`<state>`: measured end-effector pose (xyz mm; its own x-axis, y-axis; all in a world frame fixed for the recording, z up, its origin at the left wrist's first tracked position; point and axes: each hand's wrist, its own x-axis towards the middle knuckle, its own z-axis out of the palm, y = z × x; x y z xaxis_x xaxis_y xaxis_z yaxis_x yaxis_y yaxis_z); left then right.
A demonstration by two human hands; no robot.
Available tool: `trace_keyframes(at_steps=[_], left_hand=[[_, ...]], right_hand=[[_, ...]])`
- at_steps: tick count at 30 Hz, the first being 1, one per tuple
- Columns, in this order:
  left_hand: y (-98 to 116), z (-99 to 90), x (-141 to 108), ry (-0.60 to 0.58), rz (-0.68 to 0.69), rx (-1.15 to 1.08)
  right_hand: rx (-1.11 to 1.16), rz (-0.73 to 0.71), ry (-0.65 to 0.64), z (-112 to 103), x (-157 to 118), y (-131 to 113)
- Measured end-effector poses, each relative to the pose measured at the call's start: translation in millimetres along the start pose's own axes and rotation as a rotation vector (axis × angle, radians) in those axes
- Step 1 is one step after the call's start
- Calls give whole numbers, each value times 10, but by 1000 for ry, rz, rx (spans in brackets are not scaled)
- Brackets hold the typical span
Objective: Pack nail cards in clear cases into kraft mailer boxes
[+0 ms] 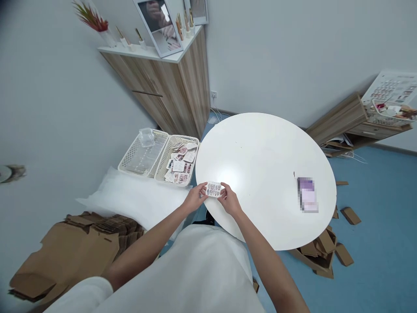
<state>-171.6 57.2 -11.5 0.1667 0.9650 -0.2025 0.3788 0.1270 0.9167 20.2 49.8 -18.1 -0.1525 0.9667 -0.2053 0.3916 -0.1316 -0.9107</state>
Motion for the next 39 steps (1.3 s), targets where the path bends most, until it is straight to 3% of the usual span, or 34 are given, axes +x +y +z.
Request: trace_keyframes(at_steps=[10, 16, 21, 25, 28, 34, 39], left_hand=[[-299, -61, 471, -53, -141, 124], [-401, -21, 584, -45, -196, 176], [-401, 35, 519, -1, -209, 182], [-392, 101, 432, 74, -279, 84], [-390, 138, 412, 106, -284, 35], [-424, 117, 536, 117, -241, 57], [-459, 79, 586, 86, -190, 101]], right_hand=[[-79, 138, -8, 312, 620, 122], [-171, 177, -19, 423, 843, 195], [-185, 181, 7, 471, 801, 210], [-31, 259, 119, 549, 623, 167], [108, 309, 133, 627, 532, 115], [289, 383, 147, 660, 617, 41], [298, 405, 145, 605, 672, 1]])
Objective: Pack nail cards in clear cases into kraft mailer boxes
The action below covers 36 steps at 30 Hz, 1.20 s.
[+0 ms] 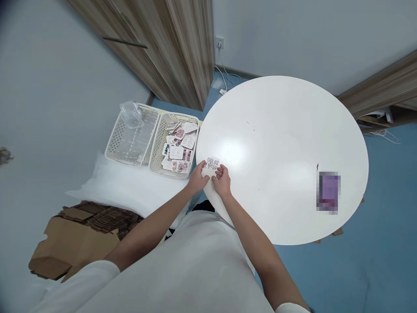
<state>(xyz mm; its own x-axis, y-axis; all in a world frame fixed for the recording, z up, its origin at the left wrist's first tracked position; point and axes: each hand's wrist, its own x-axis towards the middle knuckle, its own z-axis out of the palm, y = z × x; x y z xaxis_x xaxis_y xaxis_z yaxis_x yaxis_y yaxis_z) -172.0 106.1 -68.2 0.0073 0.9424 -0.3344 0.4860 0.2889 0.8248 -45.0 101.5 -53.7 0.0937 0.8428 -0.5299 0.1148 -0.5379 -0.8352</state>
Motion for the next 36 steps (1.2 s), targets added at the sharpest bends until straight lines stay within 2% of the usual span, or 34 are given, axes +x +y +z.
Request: trace_keyframes(at_steps=[12, 18, 24, 30, 36], left_hand=[[46, -35, -38, -37, 16, -13], [-33, -21, -38, -29, 4, -141], [-41, -10, -132, 22, -34, -212], [-24, -61, -447, 106, -147, -264], [-56, -46, -1026, 162, -198, -275]], right_hand=[[-160, -98, 75, 10, -22, 98], [-192, -168, 45, -2, -36, 163], [-213, -153, 22, -97, -124, 197], [-246, -112, -71, -348, -301, 238], [-335, -109, -170, -545, -491, 367]])
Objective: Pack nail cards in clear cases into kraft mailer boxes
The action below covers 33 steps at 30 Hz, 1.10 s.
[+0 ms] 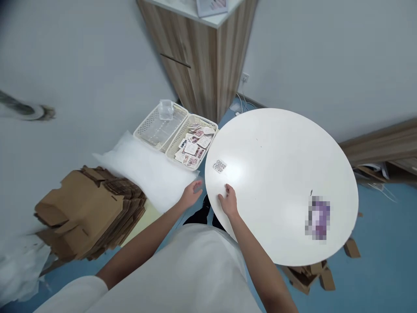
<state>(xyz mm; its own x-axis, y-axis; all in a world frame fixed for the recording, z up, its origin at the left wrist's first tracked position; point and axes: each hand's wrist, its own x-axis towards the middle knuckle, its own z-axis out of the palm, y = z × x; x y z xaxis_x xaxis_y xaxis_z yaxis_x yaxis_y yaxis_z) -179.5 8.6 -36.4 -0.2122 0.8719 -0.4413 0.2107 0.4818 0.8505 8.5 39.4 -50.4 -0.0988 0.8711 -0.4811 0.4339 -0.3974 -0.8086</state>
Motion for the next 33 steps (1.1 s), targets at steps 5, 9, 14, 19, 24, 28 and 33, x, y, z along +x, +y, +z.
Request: trace_keyframes(at_steps=[5, 9, 14, 19, 24, 28, 33], left_hand=[[-157, -160, -518, -98, -99, 58], [-198, -370, -746, -191, -203, 138], [-199, -685, -779, -165, -183, 190], [-233, -1137, -764, -96, -122, 206], [-240, -1565, -668, -25, -65, 160], [-177, -1770, -430, 29, -16, 97], [-19, -1902, 73, 166, 20, -52]], right_hand=[[-33, -37, -125, -12, -174, 120], [-27, -92, -252, 18, -257, 70], [-53, -164, -349, 269, -187, -190], [-54, -238, -350, 785, -35, -629], [-70, -303, -380, 1234, 27, -1041], [-114, -331, -451, 1403, 121, -1290], [-225, -425, -417, 1486, 539, -1679]])
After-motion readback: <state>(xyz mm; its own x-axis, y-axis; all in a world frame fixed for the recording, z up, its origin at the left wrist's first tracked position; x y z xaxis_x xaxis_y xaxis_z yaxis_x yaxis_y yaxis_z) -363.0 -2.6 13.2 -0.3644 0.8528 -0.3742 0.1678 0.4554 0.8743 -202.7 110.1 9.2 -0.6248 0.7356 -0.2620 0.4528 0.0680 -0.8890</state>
